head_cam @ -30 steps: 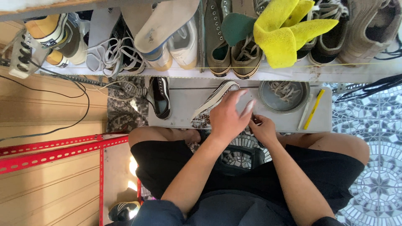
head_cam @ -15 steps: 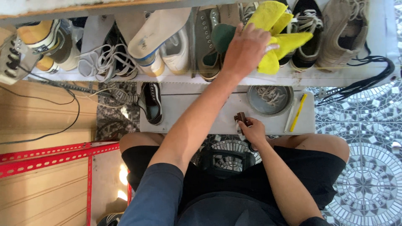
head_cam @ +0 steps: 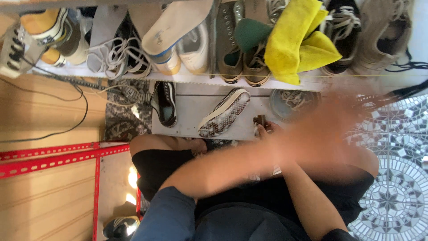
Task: Scrubbing the white rubber midsoles of a sneaker using a small brush and cleaning solution at a shoe repair station.
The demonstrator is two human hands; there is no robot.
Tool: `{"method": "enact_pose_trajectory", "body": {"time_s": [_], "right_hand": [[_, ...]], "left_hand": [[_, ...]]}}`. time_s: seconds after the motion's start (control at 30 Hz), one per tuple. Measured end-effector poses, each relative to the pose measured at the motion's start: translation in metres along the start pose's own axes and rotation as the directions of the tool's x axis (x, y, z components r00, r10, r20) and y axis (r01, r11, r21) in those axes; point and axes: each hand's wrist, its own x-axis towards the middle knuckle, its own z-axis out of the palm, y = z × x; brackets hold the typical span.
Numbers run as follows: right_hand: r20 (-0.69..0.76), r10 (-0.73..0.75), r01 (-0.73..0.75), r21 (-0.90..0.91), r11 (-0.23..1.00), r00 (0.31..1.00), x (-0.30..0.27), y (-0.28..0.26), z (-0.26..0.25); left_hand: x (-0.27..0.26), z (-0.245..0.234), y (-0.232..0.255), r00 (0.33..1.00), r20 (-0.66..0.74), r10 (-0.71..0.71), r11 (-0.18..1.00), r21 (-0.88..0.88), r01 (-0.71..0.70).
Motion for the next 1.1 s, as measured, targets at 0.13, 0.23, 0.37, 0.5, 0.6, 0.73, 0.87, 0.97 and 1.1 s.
{"method": "enact_pose_trajectory", "body": {"time_s": [0.13, 0.23, 0.37, 0.5, 0.6, 0.73, 0.87, 0.97, 1.1], "right_hand": [[-0.602, -0.573, -0.678, -0.727, 0.105, 0.557, -0.005, 0.025, 0.081], [-0.532, -0.603, -0.579, -0.804, 0.138, 0.595, -0.016, 0.039, 0.065], [-0.478, -0.583, -0.513, -0.850, 0.118, 0.657, -0.027, 0.046, 0.046], [-0.437, -0.565, -0.482, -0.873, 0.078, 0.700, -0.027, 0.061, 0.044], [-0.453, -0.501, -0.506, -0.862, 0.034, 0.737, -0.026, 0.062, 0.056], [-0.501, -0.495, -0.539, -0.839, 0.077, 0.710, -0.012, 0.053, 0.066], [-0.529, -0.556, -0.564, -0.816, 0.126, 0.641, -0.002, 0.019, 0.082], [-0.445, -0.636, -0.514, -0.853, 0.088, 0.630, 0.006, -0.003, 0.082], [-0.446, -0.711, -0.524, -0.842, 0.128, 0.544, -0.007, -0.021, 0.084]], "left_hand": [[-0.052, 0.014, 0.067, 0.907, 0.199, 0.372, 0.783, -0.592, -0.191], [-0.061, 0.016, 0.076, 0.938, 0.173, 0.301, 0.815, -0.557, -0.159], [-0.073, 0.003, 0.069, 0.967, 0.142, 0.211, 0.857, -0.503, -0.113], [-0.089, -0.010, 0.056, 0.986, 0.113, 0.123, 0.891, -0.451, -0.059], [-0.105, -0.020, 0.050, 0.993, 0.102, 0.057, 0.908, -0.418, -0.009], [-0.118, -0.039, 0.043, 0.995, 0.099, 0.009, 0.930, -0.366, 0.028], [-0.129, -0.054, 0.030, 0.995, 0.098, -0.032, 0.946, -0.317, 0.062], [-0.146, -0.065, 0.019, 0.991, 0.114, -0.075, 0.952, -0.287, 0.105], [-0.176, -0.073, -0.030, 0.986, 0.121, -0.114, 0.959, -0.247, 0.141]]}}
